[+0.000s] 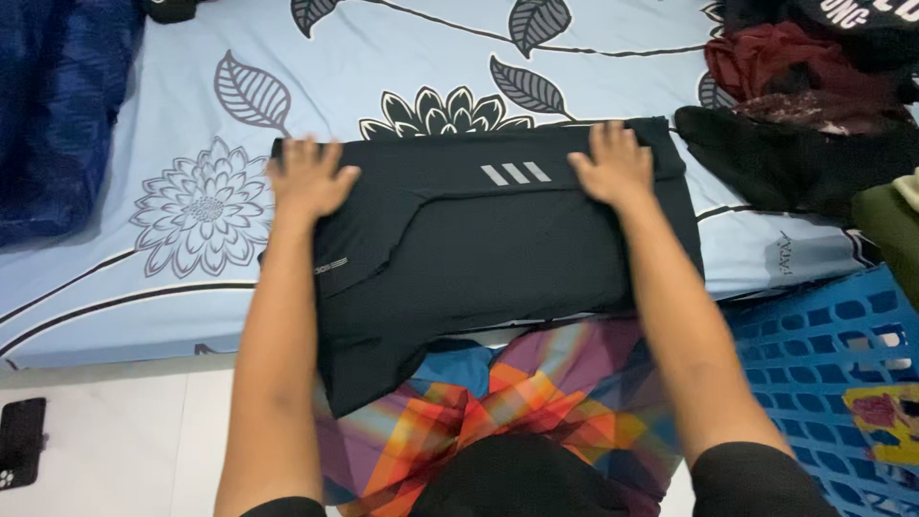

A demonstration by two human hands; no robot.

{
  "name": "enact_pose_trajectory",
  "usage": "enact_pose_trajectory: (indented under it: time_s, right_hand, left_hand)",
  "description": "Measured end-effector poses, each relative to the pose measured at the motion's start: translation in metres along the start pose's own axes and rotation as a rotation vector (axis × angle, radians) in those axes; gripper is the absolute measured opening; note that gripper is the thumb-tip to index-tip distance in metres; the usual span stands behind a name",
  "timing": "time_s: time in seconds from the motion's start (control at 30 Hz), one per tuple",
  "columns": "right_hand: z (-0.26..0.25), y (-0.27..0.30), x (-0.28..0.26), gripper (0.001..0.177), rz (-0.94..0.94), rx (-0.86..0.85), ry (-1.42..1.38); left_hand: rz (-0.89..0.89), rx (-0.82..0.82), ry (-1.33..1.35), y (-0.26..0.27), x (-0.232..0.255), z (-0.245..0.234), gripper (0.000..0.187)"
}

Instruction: The person folds a pair of black trousers and a black t-shirt on a bed. They smooth the fabric, fold each item into a compact rectangle, and place the folded trousers into a blue laundry basket.

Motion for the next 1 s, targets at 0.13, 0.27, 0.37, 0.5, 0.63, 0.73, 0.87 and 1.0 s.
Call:
enact_pose_trajectory:
  time_s: [0.13,0.27,0.37,0.5,0.63,0.73,0.87,1.0]
  right_hand:
    - [0.002,-0.009,0.068,0.078,0.135,-0.007,-0.027]
    - [0.012,-0.013,0.094,0.073,0.141,0.119,-0.043]
    - [0.018,-0.015,0.097,0.073,0.109,0.175,-0.034]
    - [0.015,-0.012,0.098,0.072,0.108,0.190,-0.076]
    - [-0.006,0.005,0.072,0.065,0.035,0.329,-0.134]
    - [-0.031,0.029,0.015,0.054,-0.137,0.531,-0.012]
    - [-0.037,0.060,-0.111,0.040,-0.575,0.676,0.067]
    - [-0.012,0.052,-0.209,0.058,-0.741,0.397,-0.184]
  left_hand:
    - [-0.118,0.178,0.167,-0.004,-0.055,0.004,0.072]
    - [-0.075,0.294,0.108,-0.013,-0.069,0.016,0.065]
    - [-0.076,0.378,0.108,-0.016,-0.079,0.030,0.064]
    - [-0.067,0.546,0.228,-0.025,-0.095,0.040,0.058]
    - [0.069,0.775,0.777,-0.020,-0.114,0.029,0.049]
    - [0.002,0.954,0.752,-0.009,-0.106,0.009,0.040]
    - [0.194,0.892,0.367,-0.006,-0.027,-0.011,0.042]
    - [0.283,0.610,0.138,0.001,0.048,0.010,0.050]
Point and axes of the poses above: each hand's wrist, its own y-axis away from the middle knuckle, its own z-axis out of the palm, x = y × z, the point moved 4 cm from there along -y, towards the middle knuckle, and after that the axes turned 4 degrees about -x, right-handed, at the moved point
